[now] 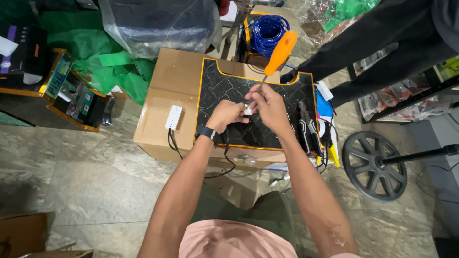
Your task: The person sits at a small table and repairs a white power strip, using a screwdriver to remove its screws and open the casing, then handling the internal parts and loose screws on the table. At the end they carry the power strip to a nearby desk and continue handling it.
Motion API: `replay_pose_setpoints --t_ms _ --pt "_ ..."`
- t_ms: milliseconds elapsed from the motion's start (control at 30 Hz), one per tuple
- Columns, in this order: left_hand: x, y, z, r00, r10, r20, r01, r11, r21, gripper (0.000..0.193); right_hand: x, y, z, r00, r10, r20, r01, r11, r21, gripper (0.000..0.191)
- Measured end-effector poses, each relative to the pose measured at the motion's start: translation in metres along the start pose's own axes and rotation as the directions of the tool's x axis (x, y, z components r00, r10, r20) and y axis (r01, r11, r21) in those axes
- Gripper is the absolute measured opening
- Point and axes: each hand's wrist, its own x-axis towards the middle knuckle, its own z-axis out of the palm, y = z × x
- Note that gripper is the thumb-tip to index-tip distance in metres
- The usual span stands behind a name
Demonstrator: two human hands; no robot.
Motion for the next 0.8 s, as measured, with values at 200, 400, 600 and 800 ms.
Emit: replay_pose_setpoints --t_ms 200,400,600,800 --pt "-0.001 0.000 -0.002 1.000 0.016 0.005 -0.016 1.000 0.003 0.019 0.000 -0.001 -0.001 0.993 -0.011 -0.116 -0.008 0.986 -0.165 0.014" --pt "0.001 -0.003 -0.001 0.999 0.039 0.013 -0.039 0.999 0.001 0.022 0.003 -0.007 0.000 0.997 0.018 -0.070 -0.030 0.984 -0.176 0.017" --pt "0.001 -0.001 -0.001 1.000 -0.003 -0.003 0.003 1.000 -0.002 0.019 0.005 -0.014 0.000 0.996 0.088 -0.016 -0.086 0.991 0.098 0.015" --pt "0.000 -0.002 0.001 1.000 0.030 -0.003 -0.030 0.999 -0.019 0.020 0.005 -0.011 -0.001 0.993 0.000 -0.117 -0.009 0.997 -0.078 0.011"
